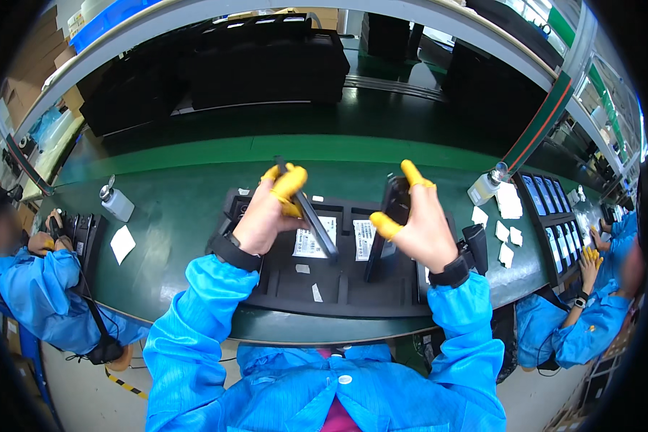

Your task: Cleaning and assembling smartphone units on a factory production line.

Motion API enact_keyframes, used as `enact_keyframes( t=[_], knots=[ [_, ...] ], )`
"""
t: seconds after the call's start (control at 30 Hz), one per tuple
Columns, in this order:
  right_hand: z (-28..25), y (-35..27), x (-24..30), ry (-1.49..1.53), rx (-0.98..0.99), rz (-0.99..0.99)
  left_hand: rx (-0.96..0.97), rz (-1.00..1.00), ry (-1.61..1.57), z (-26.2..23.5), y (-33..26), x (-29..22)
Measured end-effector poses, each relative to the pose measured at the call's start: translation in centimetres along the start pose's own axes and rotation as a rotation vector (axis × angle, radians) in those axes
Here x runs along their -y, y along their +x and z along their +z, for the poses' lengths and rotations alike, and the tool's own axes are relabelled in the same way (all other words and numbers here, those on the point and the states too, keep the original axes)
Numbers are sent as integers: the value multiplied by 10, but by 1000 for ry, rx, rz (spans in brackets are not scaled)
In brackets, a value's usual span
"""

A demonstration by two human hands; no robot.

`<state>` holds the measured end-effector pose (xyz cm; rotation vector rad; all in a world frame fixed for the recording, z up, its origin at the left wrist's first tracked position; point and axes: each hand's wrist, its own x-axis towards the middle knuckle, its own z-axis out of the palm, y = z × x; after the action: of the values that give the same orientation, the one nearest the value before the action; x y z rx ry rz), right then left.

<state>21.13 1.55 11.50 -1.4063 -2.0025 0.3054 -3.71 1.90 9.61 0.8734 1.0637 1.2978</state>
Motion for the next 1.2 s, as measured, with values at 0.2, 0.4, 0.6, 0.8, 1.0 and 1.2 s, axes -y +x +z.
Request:
enact_keyframes(
  t=[0.2,0.4,0.6,0.8,1.0,1.2],
  knots=[
    [23,-9,11,-203,172,140,-141,392,1289,38,-14,9],
    [39,-12,10,-598,307,77,-57,224,1670,37,-17,35],
    [21,-17,-4,-506,119,-30,-135,426,1725,35,-23,29],
    [-58,-50,-71,-684,130,283,-378,409,1773,-59,-39,-4],
    [-63,-71,-89,-398,322,463,-224,158,1375,-131,-78,14],
    [-27,7,-113,-406,258,254,-265,118,1015,-168,-33,8]
  ],
)
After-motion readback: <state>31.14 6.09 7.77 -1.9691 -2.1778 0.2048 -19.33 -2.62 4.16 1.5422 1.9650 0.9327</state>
